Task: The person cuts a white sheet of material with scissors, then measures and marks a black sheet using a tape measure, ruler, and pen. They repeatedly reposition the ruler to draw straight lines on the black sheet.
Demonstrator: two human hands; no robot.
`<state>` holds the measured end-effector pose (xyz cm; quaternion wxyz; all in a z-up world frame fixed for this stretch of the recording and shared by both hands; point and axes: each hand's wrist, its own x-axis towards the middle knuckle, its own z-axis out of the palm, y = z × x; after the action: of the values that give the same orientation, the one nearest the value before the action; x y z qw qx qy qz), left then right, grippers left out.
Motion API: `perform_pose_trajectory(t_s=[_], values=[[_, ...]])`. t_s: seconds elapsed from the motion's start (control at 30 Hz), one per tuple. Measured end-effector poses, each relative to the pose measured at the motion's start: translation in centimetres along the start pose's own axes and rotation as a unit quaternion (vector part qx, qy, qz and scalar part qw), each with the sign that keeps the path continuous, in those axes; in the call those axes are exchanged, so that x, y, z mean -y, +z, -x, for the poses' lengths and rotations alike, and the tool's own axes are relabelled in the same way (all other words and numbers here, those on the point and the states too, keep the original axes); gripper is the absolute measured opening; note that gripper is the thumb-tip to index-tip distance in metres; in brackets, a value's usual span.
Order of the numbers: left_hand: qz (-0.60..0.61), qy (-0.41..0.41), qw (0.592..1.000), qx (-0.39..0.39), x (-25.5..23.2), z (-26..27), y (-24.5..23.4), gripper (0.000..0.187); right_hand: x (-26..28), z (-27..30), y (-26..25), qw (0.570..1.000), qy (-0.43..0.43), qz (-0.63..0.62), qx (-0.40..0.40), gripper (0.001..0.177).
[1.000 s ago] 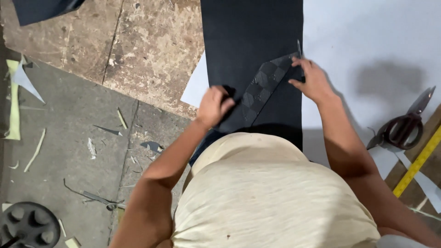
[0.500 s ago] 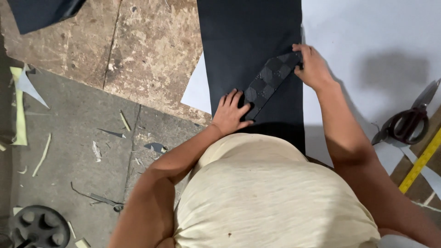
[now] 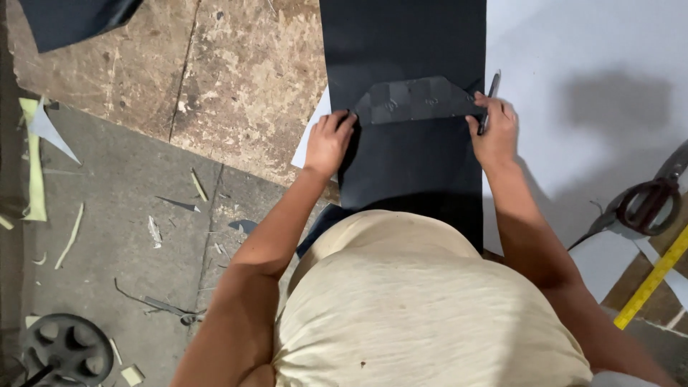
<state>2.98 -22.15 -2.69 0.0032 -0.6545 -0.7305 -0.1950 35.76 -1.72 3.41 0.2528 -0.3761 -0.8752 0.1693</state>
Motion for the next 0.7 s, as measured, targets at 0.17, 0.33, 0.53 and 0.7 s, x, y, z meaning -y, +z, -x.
perform_pose_trajectory(t_s=[0.17, 0.33, 0.53, 0.7], values=[[0.036, 0.006, 0.994, -0.099, 2.4, -2.1, 0.8, 0.028, 0.1, -0.8, 1.6, 0.999, 0.023, 0.021, -0.009, 0.040], [0.060, 0.009, 0.990, -0.126, 2.0, -2.7, -0.4, 0.025, -0.1, -1.3, 1.8, 1.000, 0.014, 0.021, -0.010, 0.037], [0.074, 0.005, 0.988, -0.137, 2.2, -2.5, -0.1, 0.026, -0.7, -1.2, 2.4, 1.000, 0.004, 0.017, -0.017, 0.037], [0.089, 0.012, 0.985, -0.150, 2.4, -2.4, 0.0, 0.026, -1.1, -1.4, 2.6, 0.999, -0.011, 0.039, -0.021, 0.039]])
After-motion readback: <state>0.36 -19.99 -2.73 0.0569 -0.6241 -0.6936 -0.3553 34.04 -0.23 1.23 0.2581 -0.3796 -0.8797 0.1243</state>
